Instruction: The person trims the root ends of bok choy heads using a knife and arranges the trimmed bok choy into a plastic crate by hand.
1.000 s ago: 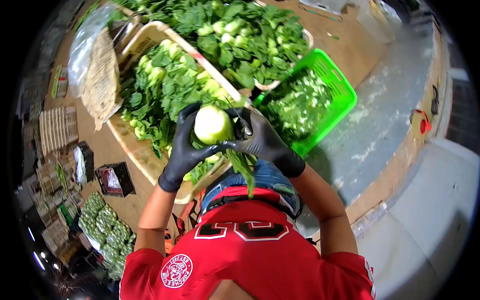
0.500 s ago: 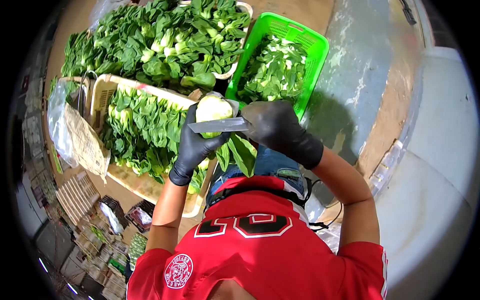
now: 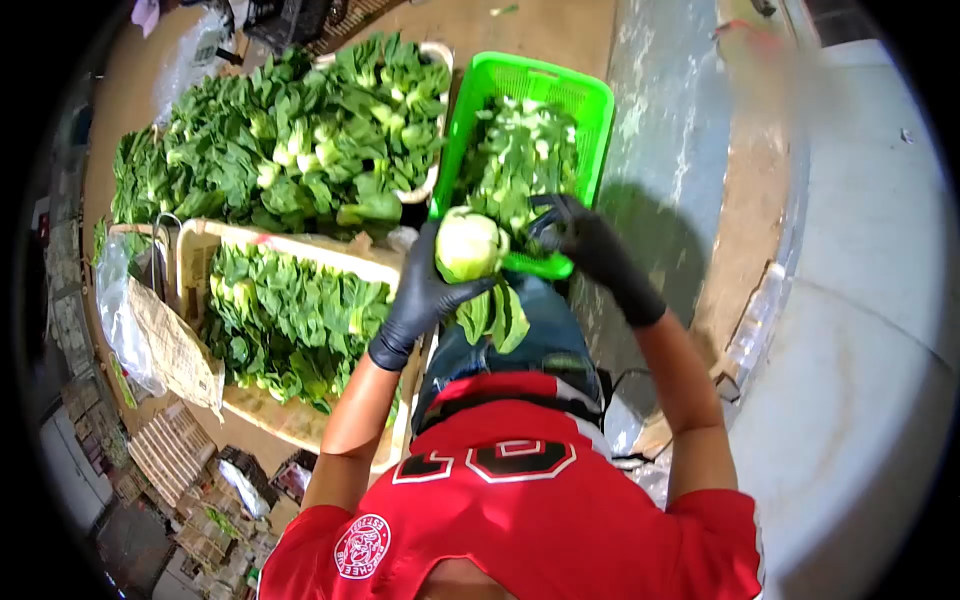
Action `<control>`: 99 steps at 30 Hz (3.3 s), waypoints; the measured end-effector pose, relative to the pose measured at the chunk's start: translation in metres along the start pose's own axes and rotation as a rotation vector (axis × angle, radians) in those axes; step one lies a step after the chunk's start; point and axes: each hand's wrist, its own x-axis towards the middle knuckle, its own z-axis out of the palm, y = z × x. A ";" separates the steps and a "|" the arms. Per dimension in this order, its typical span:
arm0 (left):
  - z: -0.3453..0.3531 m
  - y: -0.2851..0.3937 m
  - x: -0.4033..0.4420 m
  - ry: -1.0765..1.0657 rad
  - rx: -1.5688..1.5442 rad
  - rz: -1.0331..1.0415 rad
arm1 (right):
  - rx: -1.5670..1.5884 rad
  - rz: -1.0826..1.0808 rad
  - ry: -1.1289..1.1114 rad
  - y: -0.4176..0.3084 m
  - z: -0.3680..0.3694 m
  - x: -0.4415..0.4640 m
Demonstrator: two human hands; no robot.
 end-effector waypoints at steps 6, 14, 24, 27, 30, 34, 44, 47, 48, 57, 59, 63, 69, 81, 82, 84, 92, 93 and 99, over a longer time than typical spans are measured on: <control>0.002 0.008 0.023 -0.119 0.198 0.137 | 0.141 -0.115 -0.075 -0.073 0.011 0.012; -0.010 0.009 0.055 -0.279 0.073 0.114 | -0.301 -0.118 -0.063 -0.061 -0.033 -0.001; -0.002 -0.026 0.013 -0.154 -0.402 -0.027 | -0.032 0.211 -0.239 -0.099 0.015 0.040; -0.021 -0.058 -0.005 0.116 -0.775 -0.255 | -0.260 -0.415 -0.084 -0.069 0.047 0.072; -0.093 -0.071 -0.003 0.436 -1.014 -0.403 | 0.158 0.127 -0.103 -0.121 0.064 0.074; -0.172 -0.142 -0.047 1.020 -0.297 -0.050 | 0.095 0.202 -0.149 -0.115 0.078 0.073; -0.180 -0.252 -0.369 0.766 0.867 -0.910 | 0.004 0.279 -0.347 -0.120 0.159 0.045; -0.176 -0.296 -0.365 0.800 0.910 -0.937 | 0.006 0.284 -0.376 -0.123 0.168 0.041; -0.181 -0.320 -0.360 0.842 0.909 -0.942 | -0.035 0.294 -0.363 -0.130 0.171 0.037; -0.176 -0.237 -0.353 0.765 0.833 -0.827 | 0.074 0.297 -0.439 -0.116 0.179 0.012; -0.168 -0.164 -0.341 0.709 0.716 -0.604 | 0.007 -0.057 -0.505 -0.152 0.206 0.003; -0.156 -0.054 -0.280 0.550 0.445 -0.269 | -0.221 -0.596 -0.658 -0.205 0.231 0.003; -0.123 0.006 -0.167 0.647 -0.314 0.042 | -0.023 -0.403 -0.432 -0.159 0.192 0.010; -0.063 0.024 -0.077 0.342 -0.160 -0.113 | -0.544 -0.556 -0.107 -0.141 0.071 0.007; -0.060 0.031 -0.072 0.280 -0.096 -0.114 | -0.565 -0.584 -0.126 -0.139 0.065 0.007; -0.048 0.029 -0.065 0.228 0.004 -0.086 | -0.546 -0.576 -0.124 -0.128 0.060 0.004; 0.001 0.015 -0.038 -0.048 0.115 0.097 | -0.599 -0.158 -0.086 0.049 0.000 -0.008; 0.006 0.016 -0.031 -0.067 0.031 0.089 | -0.485 0.149 -0.096 0.048 -0.009 -0.014; 0.031 0.019 0.002 -0.209 -0.282 -0.141 | 0.204 -0.082 -0.095 -0.050 0.006 -0.031</control>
